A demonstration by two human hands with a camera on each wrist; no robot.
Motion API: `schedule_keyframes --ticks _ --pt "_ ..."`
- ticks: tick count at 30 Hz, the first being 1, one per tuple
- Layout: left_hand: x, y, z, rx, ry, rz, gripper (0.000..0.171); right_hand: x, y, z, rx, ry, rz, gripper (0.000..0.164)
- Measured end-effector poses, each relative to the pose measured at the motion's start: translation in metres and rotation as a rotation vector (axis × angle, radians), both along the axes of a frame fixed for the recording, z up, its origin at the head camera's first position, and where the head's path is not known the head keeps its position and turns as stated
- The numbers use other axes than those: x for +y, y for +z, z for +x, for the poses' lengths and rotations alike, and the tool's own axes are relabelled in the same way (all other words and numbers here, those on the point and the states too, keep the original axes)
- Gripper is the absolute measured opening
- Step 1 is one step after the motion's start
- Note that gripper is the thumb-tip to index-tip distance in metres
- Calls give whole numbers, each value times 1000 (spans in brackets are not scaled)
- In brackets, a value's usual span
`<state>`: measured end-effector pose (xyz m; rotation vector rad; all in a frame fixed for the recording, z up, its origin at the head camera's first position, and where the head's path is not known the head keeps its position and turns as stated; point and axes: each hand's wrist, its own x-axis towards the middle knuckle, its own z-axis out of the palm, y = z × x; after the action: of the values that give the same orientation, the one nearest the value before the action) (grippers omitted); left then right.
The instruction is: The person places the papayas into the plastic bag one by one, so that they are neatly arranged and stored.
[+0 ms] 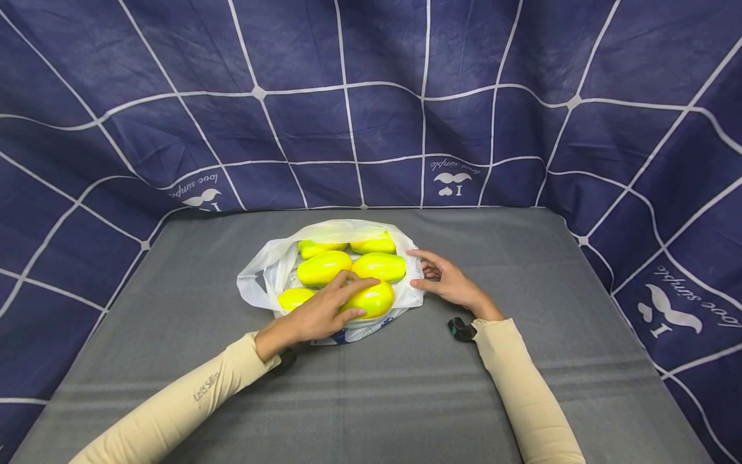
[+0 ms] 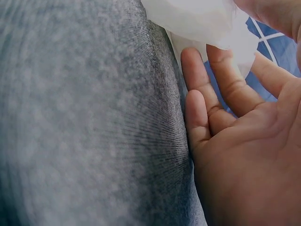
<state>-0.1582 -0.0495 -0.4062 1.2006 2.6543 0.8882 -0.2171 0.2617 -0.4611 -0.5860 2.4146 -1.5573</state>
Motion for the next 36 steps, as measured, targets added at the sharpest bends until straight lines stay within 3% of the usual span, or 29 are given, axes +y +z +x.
schedule_keyframes --ticks 8,16,28,36 --pt "0 1 0 10 -3 -8 56 2 -1 -1 -6 45 -69 62" --pt "1 1 0 14 0 -19 55 4 3 2 -82 48 -119 59" --pt "0 2 1 19 4 -46 54 8 4 1 -54 6 -42 53" --pt "1 1 1 18 22 -81 54 10 6 2 -62 -22 -87 53"
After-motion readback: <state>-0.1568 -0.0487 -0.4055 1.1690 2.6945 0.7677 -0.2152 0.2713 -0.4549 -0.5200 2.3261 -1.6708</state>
